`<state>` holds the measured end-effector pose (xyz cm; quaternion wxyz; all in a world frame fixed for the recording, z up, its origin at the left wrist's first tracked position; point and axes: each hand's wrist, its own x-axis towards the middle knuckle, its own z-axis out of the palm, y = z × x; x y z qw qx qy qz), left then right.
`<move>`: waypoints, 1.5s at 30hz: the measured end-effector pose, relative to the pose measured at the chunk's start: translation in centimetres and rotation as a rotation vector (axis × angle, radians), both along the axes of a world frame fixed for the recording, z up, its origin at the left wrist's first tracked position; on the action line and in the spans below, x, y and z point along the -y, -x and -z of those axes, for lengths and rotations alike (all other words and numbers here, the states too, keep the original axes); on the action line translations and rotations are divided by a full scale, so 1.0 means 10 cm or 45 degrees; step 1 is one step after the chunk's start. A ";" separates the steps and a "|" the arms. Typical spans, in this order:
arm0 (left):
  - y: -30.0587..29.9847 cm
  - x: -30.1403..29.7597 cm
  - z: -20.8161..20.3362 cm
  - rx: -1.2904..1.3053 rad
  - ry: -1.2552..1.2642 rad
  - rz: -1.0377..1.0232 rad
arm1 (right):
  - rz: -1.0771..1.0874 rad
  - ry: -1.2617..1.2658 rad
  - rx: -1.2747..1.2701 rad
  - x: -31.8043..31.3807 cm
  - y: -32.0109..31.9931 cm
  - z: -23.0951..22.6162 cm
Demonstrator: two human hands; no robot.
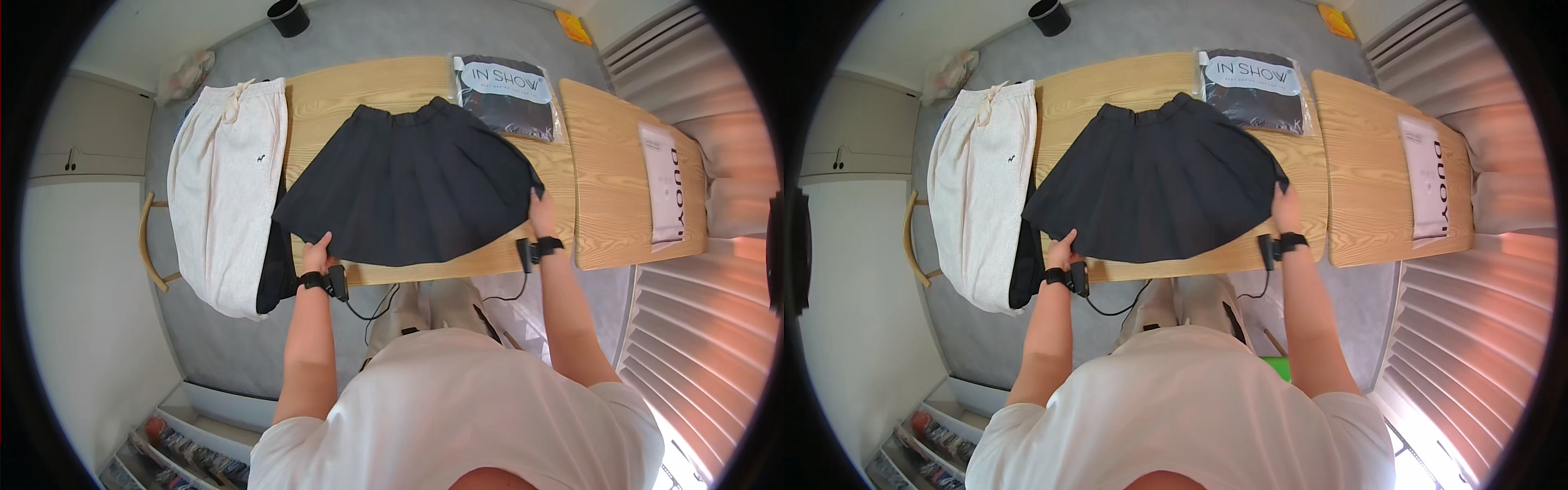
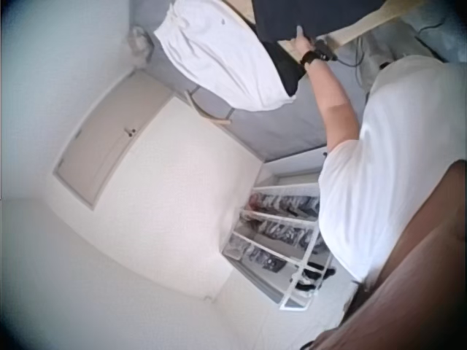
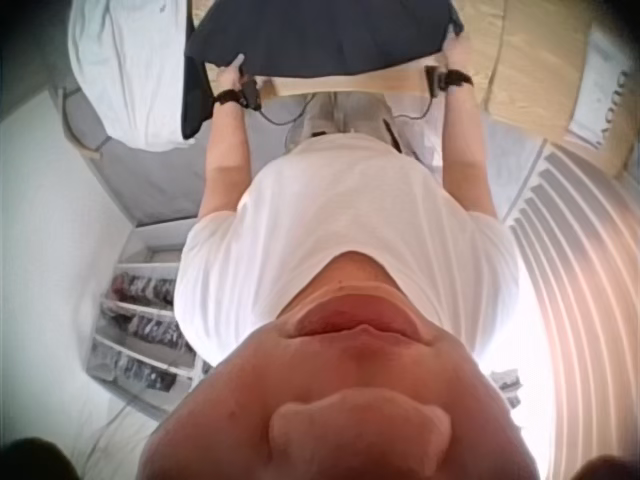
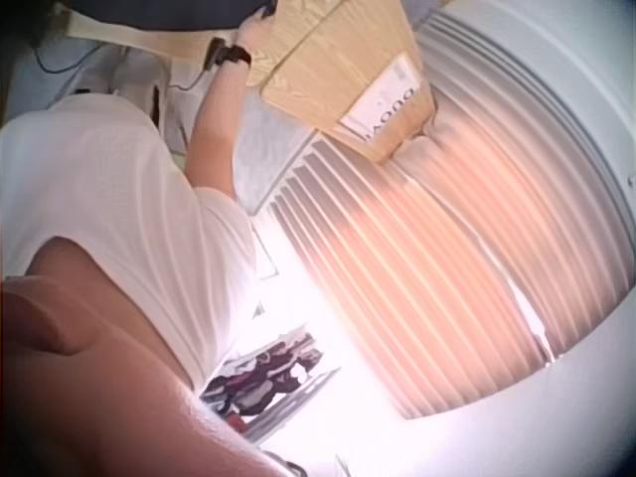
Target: The recorder folds a black skirt and a pair of white sweatpants and places them into plastic shipping bags.
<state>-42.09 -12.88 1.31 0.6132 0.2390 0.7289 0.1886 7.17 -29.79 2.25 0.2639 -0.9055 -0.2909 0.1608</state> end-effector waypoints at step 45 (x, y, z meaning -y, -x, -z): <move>-1.25 0.09 -1.14 -0.349 -1.422 0.820 | -0.087 -0.609 -0.444 -0.42 1.36 -1.06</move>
